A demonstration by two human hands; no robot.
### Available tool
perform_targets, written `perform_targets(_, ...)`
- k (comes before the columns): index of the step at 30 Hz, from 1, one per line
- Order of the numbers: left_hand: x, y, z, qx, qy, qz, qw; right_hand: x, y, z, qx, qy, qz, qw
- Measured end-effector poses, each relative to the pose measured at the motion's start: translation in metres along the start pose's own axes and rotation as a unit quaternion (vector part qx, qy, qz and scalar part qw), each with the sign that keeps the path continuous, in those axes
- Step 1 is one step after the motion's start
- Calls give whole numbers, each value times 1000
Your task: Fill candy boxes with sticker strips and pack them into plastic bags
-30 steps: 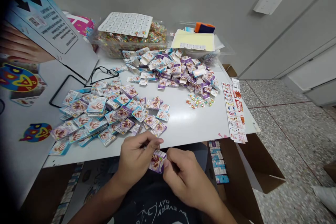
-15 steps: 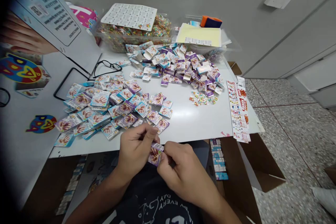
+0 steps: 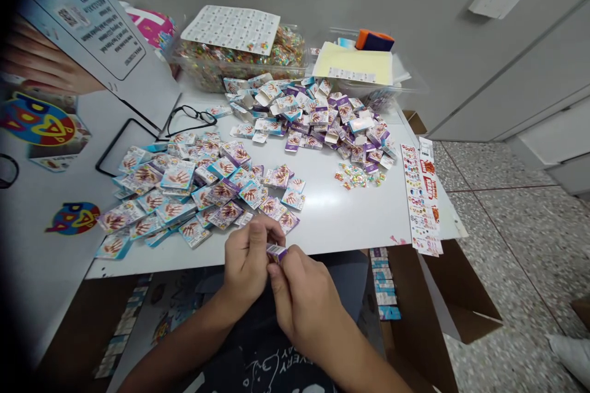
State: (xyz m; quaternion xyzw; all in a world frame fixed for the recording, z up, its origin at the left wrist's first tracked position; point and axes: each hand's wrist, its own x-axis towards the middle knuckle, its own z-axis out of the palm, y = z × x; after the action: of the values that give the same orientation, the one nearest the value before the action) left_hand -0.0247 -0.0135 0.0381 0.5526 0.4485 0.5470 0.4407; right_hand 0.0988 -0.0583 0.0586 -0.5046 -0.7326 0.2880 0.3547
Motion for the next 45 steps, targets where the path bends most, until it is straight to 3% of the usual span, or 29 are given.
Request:
perform_targets(2,-1,-7,-3,9,-27,27,999,1,12,8,96,57,58,992)
perform_targets(5,0,-16,-10,107,-93,128,982,3,34,16,254,129,161,945)
perform_targets(9,8,-30,-23,205,-166,203,943,0,60,16,434,76,158,884)
perform_targets(11,17,-37,-35,227,-105,212,945,-6,71,15,434,59,140,888)
perform_targets(13,31,-43,-51,264,17,223,938,-14,81,15,396,75,146,903)
perform_targets(15,49,-47,-73,320,135,228,910,-23,92,14,364,102,174,909)
perform_targets(17,67,-49,-96,395,199,212,871,-30,103,11,340,134,204,908)
perform_targets(19,81,-52,-115,460,214,175,844,-35,114,3,311,169,223,908)
perform_targets(22,90,-55,-132,502,184,147,832,-36,126,-22,251,219,227,915)
perform_targets(25,85,-58,-133,507,166,171,828,-33,135,-57,200,297,217,908)
perform_targets(29,71,-64,-126,502,182,214,818,-28,147,-101,135,405,222,877)
perform_targets(31,67,-68,-123,496,171,222,822,-25,159,-121,54,377,248,890)
perform_targets(33,65,-73,-121,488,165,232,825,-21,175,-143,-67,306,277,908)
perform_targets(36,66,-78,-118,476,180,244,825,-8,205,-186,-213,246,306,895)
perform_targets(39,68,-78,-117,469,197,245,825,15,232,-233,-274,215,307,886)
perform_targets(41,68,-76,-117,466,209,251,822,34,248,-256,-292,146,312,892)
perform_targets(45,68,-73,-116,466,214,258,819,62,277,-272,-308,0,329,892)
